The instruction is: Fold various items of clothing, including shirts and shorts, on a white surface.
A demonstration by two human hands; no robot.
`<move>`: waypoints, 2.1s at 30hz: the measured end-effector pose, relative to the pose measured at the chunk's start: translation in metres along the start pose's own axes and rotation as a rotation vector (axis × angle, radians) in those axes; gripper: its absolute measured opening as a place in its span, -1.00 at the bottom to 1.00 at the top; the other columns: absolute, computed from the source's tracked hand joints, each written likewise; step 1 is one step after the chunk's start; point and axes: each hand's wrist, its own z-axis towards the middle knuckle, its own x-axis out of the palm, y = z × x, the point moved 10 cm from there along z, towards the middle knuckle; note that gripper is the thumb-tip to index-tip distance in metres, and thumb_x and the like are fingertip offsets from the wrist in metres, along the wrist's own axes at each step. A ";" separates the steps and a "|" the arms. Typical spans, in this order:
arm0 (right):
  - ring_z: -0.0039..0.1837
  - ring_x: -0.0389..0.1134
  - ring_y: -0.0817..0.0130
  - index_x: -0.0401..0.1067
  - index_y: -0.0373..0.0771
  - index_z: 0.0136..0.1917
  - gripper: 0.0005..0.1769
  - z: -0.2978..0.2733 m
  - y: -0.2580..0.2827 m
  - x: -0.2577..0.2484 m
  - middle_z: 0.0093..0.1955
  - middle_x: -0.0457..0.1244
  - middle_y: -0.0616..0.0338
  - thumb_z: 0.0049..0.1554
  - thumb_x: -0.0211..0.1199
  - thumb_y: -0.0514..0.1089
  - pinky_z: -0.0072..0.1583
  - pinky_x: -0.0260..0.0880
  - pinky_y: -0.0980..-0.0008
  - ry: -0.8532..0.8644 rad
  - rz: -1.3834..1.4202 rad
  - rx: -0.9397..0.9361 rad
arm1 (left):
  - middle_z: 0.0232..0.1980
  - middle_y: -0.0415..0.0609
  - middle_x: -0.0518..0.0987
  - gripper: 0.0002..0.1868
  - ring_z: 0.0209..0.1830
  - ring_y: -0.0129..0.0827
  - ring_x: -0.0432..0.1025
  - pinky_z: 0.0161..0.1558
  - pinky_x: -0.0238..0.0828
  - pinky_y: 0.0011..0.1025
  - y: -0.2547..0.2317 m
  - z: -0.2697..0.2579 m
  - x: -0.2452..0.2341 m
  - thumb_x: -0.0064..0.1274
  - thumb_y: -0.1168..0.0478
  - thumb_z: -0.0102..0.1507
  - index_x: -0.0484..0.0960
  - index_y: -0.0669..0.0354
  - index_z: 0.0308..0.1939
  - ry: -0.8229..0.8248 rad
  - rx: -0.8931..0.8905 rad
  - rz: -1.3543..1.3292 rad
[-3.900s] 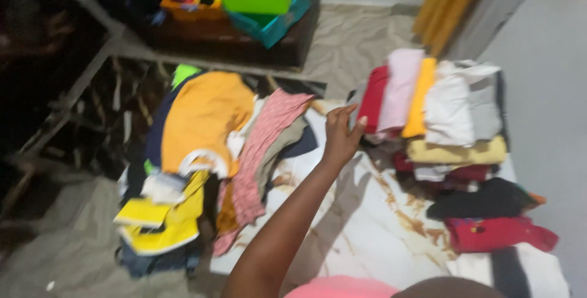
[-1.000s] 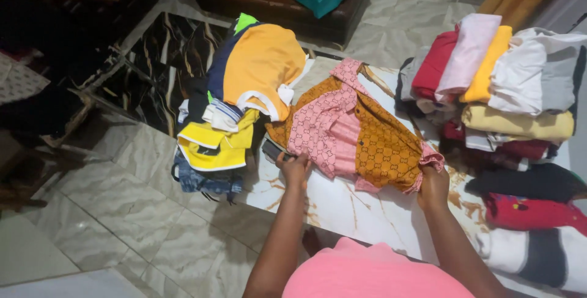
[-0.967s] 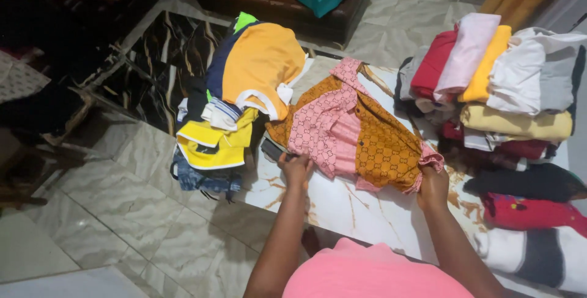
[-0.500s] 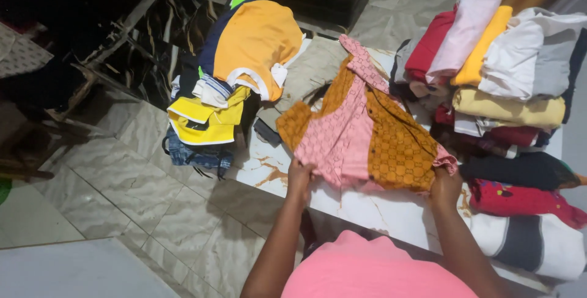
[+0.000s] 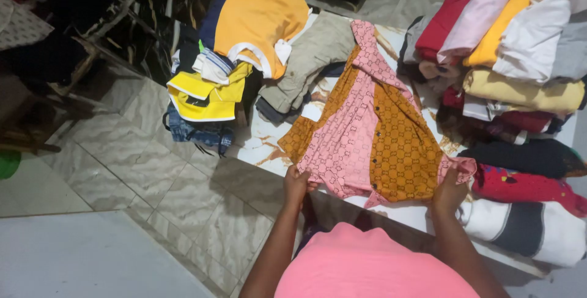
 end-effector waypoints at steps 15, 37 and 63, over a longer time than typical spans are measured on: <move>0.18 0.38 -0.16 0.41 -0.40 0.31 -0.40 0.009 0.056 0.003 0.16 0.35 -0.24 0.07 0.40 -0.09 0.20 0.36 0.00 0.049 -0.382 -0.371 | 0.05 0.21 0.52 -0.51 0.00 -0.06 0.53 -0.05 0.54 -0.24 -0.143 0.022 -0.002 0.21 0.26 0.15 0.48 0.33 0.14 -0.154 0.657 0.618; 0.12 0.45 0.05 0.48 -0.17 0.23 -0.73 -0.059 0.202 0.032 0.09 0.39 -0.07 0.41 0.29 0.03 0.13 0.43 0.16 0.063 -0.420 -0.341 | -0.12 0.26 0.64 -0.69 -0.07 0.21 0.54 -0.10 0.47 -0.05 -0.157 0.063 0.008 0.13 0.17 0.32 0.43 0.16 0.06 0.129 0.464 0.769; 0.08 0.39 0.46 0.23 -0.22 0.45 -0.32 -0.192 0.159 0.324 0.33 0.24 0.26 0.07 0.05 -0.51 -0.08 0.42 0.48 1.128 0.375 0.010 | -0.11 -0.10 0.63 -0.63 -0.23 -0.36 0.50 -0.27 0.45 -0.27 -0.112 0.061 -0.006 0.14 0.27 0.24 0.55 0.23 0.13 0.193 -0.083 -0.162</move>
